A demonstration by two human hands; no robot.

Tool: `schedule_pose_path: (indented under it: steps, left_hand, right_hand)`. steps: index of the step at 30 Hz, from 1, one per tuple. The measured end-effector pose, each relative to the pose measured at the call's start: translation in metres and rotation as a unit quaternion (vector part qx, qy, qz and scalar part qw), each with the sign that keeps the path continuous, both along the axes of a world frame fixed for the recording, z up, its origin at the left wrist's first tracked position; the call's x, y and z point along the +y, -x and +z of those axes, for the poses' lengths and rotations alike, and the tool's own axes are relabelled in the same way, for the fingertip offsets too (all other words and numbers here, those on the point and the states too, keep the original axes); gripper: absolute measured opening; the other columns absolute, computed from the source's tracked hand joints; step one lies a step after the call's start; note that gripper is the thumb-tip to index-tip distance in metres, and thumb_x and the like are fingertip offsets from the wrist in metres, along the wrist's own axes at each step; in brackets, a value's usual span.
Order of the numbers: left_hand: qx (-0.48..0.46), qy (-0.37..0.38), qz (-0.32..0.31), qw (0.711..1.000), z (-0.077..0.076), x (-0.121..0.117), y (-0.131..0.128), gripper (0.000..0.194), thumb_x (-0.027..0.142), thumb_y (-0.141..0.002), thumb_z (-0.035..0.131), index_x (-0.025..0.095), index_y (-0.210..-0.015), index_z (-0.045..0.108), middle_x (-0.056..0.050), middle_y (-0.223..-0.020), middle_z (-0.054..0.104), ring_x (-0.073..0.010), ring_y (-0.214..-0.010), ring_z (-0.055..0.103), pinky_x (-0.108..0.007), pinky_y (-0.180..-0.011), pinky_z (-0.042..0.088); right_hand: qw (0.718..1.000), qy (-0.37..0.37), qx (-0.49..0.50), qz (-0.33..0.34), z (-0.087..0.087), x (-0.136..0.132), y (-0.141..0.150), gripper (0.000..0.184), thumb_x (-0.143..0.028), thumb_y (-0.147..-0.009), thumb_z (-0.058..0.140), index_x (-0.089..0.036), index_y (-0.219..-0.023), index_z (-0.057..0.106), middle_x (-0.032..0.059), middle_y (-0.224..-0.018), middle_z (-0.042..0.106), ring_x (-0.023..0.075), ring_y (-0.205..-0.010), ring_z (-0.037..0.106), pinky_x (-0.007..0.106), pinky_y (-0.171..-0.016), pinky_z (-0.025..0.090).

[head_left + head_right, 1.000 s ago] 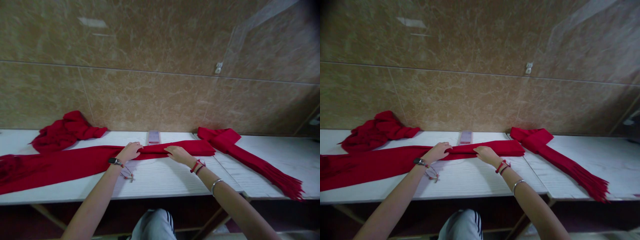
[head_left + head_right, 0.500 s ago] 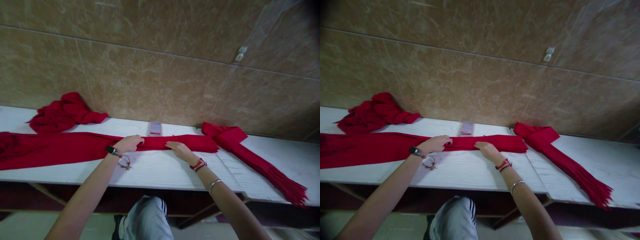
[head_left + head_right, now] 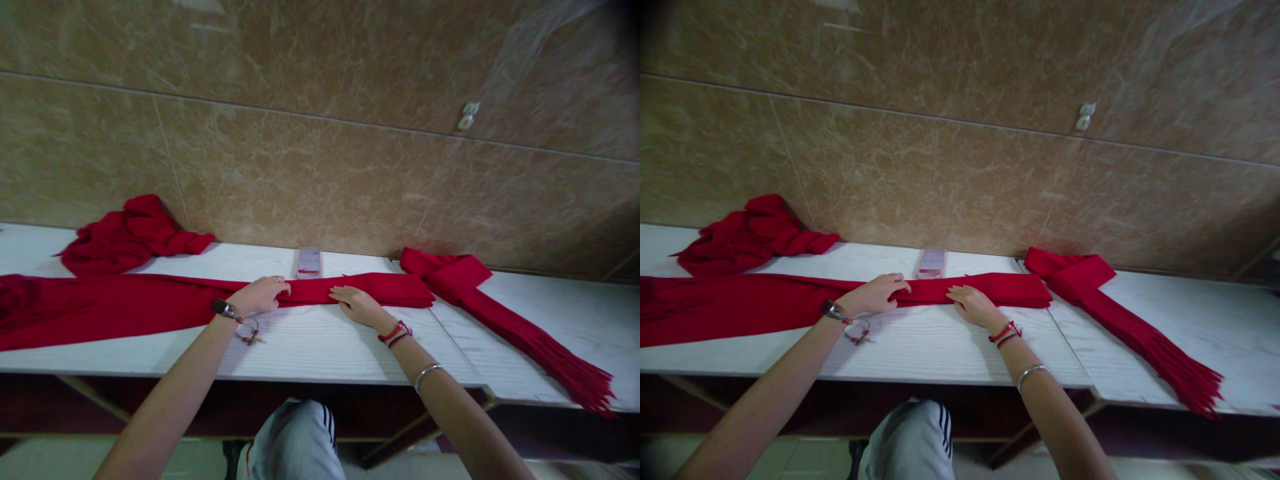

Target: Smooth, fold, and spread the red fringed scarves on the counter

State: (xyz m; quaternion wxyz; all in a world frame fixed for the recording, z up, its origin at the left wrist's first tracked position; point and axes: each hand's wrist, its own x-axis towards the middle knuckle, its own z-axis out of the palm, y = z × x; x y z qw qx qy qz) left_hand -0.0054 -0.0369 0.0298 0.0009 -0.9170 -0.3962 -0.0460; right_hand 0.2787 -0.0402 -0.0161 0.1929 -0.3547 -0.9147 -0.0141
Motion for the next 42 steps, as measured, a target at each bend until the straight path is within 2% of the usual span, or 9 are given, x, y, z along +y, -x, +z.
schedule_pose_path:
  steps: [4, 7, 11, 16, 19, 30, 33, 38, 42]
  left_hand:
    - [-0.089, -0.047, -0.047, 0.994, -0.01, -0.002, -0.018, 0.038, 0.024, -0.084, 0.042, 0.021, -0.122, 0.049, -0.007, -0.129, 0.044, -0.0181, -0.115, 0.044, -0.03, -0.099, 0.031]
    - [-0.057, 0.009, -0.034, 0.998, -0.022, -0.003, -0.028, 0.042, 0.031, -0.092, 0.03, 0.024, -0.132, 0.037, -0.006, -0.141, 0.033, -0.0203, -0.129, 0.027, -0.04, -0.104, 0.023]
    - [0.003, 0.082, 0.03, 0.996, -0.026, -0.005, -0.027, 0.042, 0.036, -0.093, 0.023, 0.032, -0.135, 0.031, -0.004, -0.144, 0.027, -0.0279, -0.132, 0.021, -0.058, -0.098, 0.022]
    - [-0.012, -0.027, 0.032, 0.999, -0.025, -0.01, -0.04, 0.038, 0.024, -0.091, 0.029, 0.019, -0.125, 0.046, -0.011, -0.139, 0.036, -0.0227, -0.128, 0.03, -0.048, -0.103, 0.022]
    - [-0.028, -0.06, 0.011, 0.998, -0.032, -0.012, -0.055, 0.041, 0.024, -0.091, 0.029, 0.013, -0.129, 0.041, -0.012, -0.139, 0.036, -0.0202, -0.129, 0.029, -0.04, -0.105, 0.023]
    - [-0.018, 0.016, 0.17, 0.985, -0.041, -0.017, -0.059, 0.051, 0.04, -0.09, 0.028, 0.016, -0.135, 0.032, -0.018, -0.144, 0.022, -0.0392, -0.13, 0.018, -0.063, -0.096, 0.02]
    - [-0.038, -0.026, 0.195, 0.98, -0.042, -0.019, -0.062, 0.049, 0.039, -0.09, 0.029, 0.014, -0.132, 0.036, -0.019, -0.142, 0.026, -0.0391, -0.128, 0.023, -0.062, -0.096, 0.021]
    - [-0.042, -0.049, 0.15, 0.987, -0.04, -0.019, -0.063, 0.046, 0.034, -0.091, 0.026, 0.015, -0.131, 0.039, -0.016, -0.14, 0.031, -0.0293, -0.13, 0.025, -0.052, -0.101, 0.022]
    - [-0.023, -0.034, 0.142, 0.989, -0.041, -0.016, -0.06, 0.048, 0.037, -0.091, 0.028, 0.016, -0.134, 0.035, -0.017, -0.141, 0.029, -0.0316, -0.13, 0.025, -0.053, -0.099, 0.024]
  right_hand:
    - [0.999, -0.005, -0.031, -0.012, 0.007, -0.007, 0.008, 0.042, -0.025, -0.087, 0.039, -0.017, -0.128, 0.045, 0.0093, -0.132, 0.046, 0.0192, -0.126, 0.036, 0.042, -0.105, 0.028]
    - [0.996, 0.004, -0.084, -0.028, 0.006, -0.009, 0.013, 0.046, -0.035, -0.091, 0.034, -0.02, -0.134, 0.035, 0.0098, -0.138, 0.038, 0.0207, -0.13, 0.028, 0.047, -0.104, 0.025]
    - [0.992, 0.006, -0.114, -0.059, 0.002, -0.01, 0.012, 0.047, -0.037, -0.092, 0.029, -0.02, -0.136, 0.033, 0.0105, -0.14, 0.035, 0.0211, -0.13, 0.027, 0.046, -0.104, 0.025]
    - [0.992, -0.011, -0.097, -0.084, 0.007, -0.01, 0.017, 0.045, -0.032, -0.093, 0.026, -0.015, -0.133, 0.037, 0.011, -0.14, 0.034, 0.0218, -0.13, 0.027, 0.045, -0.105, 0.024]
    - [0.99, -0.021, -0.084, -0.111, 0.007, -0.008, 0.027, 0.046, -0.03, -0.092, 0.026, -0.013, -0.134, 0.036, 0.0111, -0.14, 0.034, 0.022, -0.13, 0.027, 0.045, -0.105, 0.023]
    - [0.945, -0.057, -0.131, -0.294, 0.002, 0.001, -0.005, 0.042, -0.022, -0.087, 0.033, -0.007, -0.124, 0.048, 0.0202, -0.131, 0.044, 0.0309, -0.123, 0.038, 0.055, -0.1, 0.023]
    - [0.952, -0.085, -0.113, -0.272, 0.006, 0.002, 0.001, 0.042, -0.021, -0.088, 0.032, -0.006, -0.124, 0.047, 0.0204, -0.132, 0.042, 0.0308, -0.125, 0.034, 0.054, -0.101, 0.022]
    - [0.983, -0.059, -0.114, -0.131, 0.004, -0.003, 0.032, 0.045, -0.03, -0.092, 0.027, -0.012, -0.131, 0.04, 0.0113, -0.138, 0.038, 0.0233, -0.128, 0.031, 0.045, -0.104, 0.026]
    - [0.974, -0.028, -0.129, -0.185, 0.0, -0.001, 0.024, 0.045, -0.031, -0.091, 0.028, -0.012, -0.129, 0.042, 0.0134, -0.134, 0.042, 0.0247, -0.124, 0.037, 0.051, -0.101, 0.027]
